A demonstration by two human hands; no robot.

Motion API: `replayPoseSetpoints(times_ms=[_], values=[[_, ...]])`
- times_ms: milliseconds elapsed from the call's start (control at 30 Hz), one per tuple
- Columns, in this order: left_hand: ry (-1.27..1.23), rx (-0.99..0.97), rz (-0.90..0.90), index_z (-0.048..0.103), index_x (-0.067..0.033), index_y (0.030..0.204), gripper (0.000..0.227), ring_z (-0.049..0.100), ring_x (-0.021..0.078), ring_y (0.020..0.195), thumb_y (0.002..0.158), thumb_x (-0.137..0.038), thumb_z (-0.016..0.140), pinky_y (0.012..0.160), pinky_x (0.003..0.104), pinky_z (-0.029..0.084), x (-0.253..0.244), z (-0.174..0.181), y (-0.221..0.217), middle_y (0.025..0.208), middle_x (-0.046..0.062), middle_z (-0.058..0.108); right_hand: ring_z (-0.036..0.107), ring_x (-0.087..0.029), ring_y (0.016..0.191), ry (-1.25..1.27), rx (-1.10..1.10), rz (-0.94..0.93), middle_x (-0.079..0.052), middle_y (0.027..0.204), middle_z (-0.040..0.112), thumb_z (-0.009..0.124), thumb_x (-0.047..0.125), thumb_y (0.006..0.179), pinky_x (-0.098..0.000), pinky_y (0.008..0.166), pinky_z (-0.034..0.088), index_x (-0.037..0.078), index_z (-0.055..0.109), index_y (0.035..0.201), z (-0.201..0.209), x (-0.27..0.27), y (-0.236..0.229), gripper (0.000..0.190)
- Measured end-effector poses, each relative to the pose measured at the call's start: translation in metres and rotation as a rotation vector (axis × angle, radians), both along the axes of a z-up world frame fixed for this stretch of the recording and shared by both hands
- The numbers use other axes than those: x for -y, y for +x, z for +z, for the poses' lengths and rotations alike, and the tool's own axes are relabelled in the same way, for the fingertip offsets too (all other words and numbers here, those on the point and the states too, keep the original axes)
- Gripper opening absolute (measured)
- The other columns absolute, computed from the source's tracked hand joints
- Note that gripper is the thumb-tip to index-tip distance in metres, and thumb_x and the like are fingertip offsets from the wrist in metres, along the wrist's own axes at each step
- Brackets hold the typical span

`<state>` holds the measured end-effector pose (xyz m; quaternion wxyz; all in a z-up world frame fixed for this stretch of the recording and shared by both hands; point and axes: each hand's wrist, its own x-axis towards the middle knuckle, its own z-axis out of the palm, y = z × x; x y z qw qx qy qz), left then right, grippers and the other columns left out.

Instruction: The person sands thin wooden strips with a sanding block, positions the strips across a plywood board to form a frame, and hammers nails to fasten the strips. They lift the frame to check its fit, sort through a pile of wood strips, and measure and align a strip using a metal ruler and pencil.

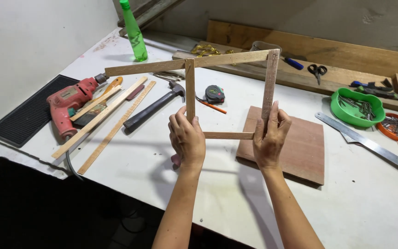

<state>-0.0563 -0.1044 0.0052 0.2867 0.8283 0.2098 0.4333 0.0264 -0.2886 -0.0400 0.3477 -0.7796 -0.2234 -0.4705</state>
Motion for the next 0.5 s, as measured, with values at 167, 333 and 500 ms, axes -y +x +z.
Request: replayPoseSetpoints(times_ms=[167,333,500], values=[[-0.024,0.034,0.072,0.052,-0.0058,0.129,0.037,0.059,0.0317,0.112,0.096,-0.014,0.068,0.091,0.047,0.051,-0.023,0.005,-0.007,0.117,0.011,0.057,0.053,-0.021,0.114,0.018,-0.017,0.092,-0.014,0.131,0.045,0.067,0.009,0.106,-0.0266,0.093,0.059,0.000,0.041,0.160,0.002,-0.031,0.006,0.061],[-0.035,0.035,0.182,0.053,-0.0083,0.129,0.039,0.058,0.0320,0.113,0.095,-0.014,0.070,0.088,0.048,0.049,-0.056,0.006,-0.004,0.115,0.010,0.057,0.053,-0.022,0.115,0.036,-0.031,0.197,-0.014,0.133,0.045,0.071,0.008,0.102,-0.0273,0.096,0.060,0.002,0.040,0.160,0.014,-0.076,0.012,0.066],[-0.042,0.080,0.284,0.052,-0.0101,0.131,0.041,0.058,0.0324,0.113,0.094,-0.012,0.069,0.087,0.050,0.047,-0.090,0.001,0.001,0.116,0.009,0.057,0.054,-0.025,0.121,0.035,-0.079,0.289,-0.015,0.138,0.046,0.072,0.003,0.100,-0.0329,0.097,0.057,0.001,0.039,0.159,0.017,-0.122,0.024,0.068]])
